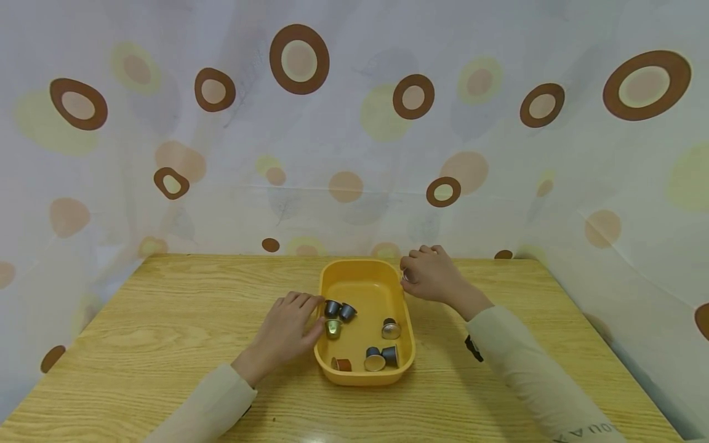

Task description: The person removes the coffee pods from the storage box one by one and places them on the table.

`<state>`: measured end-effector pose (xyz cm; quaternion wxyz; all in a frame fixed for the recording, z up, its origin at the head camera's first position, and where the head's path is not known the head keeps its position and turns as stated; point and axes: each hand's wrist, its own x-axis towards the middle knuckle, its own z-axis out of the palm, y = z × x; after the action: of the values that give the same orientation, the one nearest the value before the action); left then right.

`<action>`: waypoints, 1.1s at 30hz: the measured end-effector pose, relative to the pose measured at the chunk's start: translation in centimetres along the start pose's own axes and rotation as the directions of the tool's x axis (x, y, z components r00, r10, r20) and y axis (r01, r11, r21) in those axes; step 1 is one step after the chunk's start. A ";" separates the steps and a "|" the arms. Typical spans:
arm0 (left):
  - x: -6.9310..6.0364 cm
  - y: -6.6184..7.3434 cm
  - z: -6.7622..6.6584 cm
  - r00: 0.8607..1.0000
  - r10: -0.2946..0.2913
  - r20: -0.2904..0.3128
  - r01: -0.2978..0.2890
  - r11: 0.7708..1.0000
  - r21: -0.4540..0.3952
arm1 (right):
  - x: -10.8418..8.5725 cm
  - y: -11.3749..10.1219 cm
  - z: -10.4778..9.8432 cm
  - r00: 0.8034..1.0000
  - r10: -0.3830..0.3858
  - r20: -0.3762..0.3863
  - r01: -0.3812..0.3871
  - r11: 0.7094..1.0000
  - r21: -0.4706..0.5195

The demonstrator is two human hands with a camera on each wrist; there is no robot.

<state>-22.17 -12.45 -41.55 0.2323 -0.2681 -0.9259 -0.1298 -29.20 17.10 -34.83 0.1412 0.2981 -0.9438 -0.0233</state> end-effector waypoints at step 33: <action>0.0 0.0 0.0 1.000 0.004 -0.004 -0.004 1.000 -0.004 | -3.5 2.5 4.4 0.993 0.039 0.107 -0.044 0.998 0.045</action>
<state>-22.16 -12.51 -41.58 0.2339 -0.2703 -0.9246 -0.1317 -29.08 20.99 -39.63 0.0841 0.2800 -0.9562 -0.0138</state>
